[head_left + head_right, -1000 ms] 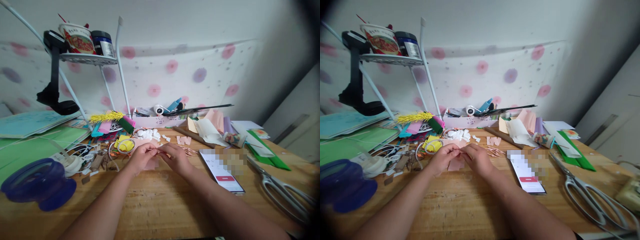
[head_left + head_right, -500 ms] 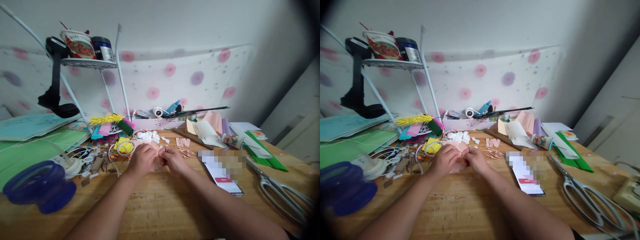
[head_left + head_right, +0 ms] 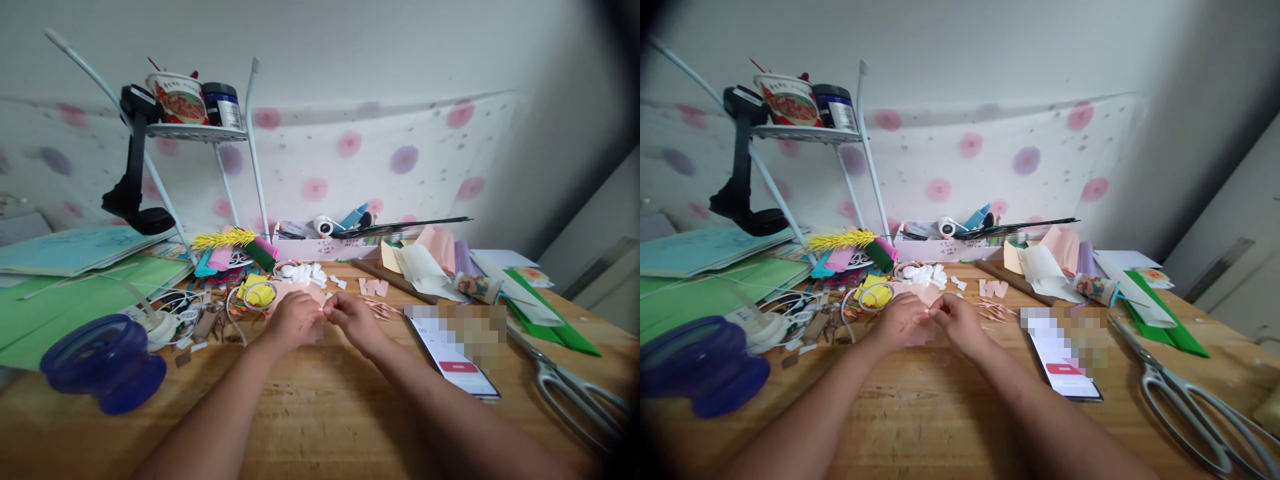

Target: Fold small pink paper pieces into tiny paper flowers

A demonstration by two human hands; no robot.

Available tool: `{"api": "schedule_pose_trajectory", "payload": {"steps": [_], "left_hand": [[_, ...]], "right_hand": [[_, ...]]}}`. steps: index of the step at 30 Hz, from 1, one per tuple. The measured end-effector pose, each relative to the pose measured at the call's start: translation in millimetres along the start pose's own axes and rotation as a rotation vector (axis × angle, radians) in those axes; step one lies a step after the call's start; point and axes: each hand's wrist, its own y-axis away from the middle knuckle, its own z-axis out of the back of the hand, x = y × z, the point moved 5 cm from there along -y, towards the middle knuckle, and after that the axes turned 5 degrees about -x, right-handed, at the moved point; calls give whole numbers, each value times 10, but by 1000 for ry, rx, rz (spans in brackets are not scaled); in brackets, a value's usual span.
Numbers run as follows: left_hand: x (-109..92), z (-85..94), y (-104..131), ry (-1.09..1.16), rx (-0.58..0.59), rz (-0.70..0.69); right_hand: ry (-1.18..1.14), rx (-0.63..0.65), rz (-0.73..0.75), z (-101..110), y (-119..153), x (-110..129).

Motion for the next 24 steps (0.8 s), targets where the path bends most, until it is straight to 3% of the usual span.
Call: {"api": "schedule_pose_trajectory", "payload": {"steps": [2, 4, 10, 14, 17, 21, 24], "left_hand": [[-38, 23, 4, -94, -24, -61], [-45, 23, 9, -81, -32, -50], [84, -141, 31, 388, 61, 249], [210, -193, 54, 455, 25, 401], [235, -154, 49, 405, -33, 377], [132, -47, 18, 155, -97, 199], [81, -23, 15, 172, -90, 164]], "right_hand": [[-224, 99, -205, -67, 5, -102], [-267, 148, -235, -77, 4, -121], [432, -20, 266, 69, 19, 91], [584, -26, 412, 33, 61, 173], [462, -12, 308, 38, 25, 123], [150, 99, 27, 17, -29, -39], [180, 72, 68, 39, -33, -37]]}}
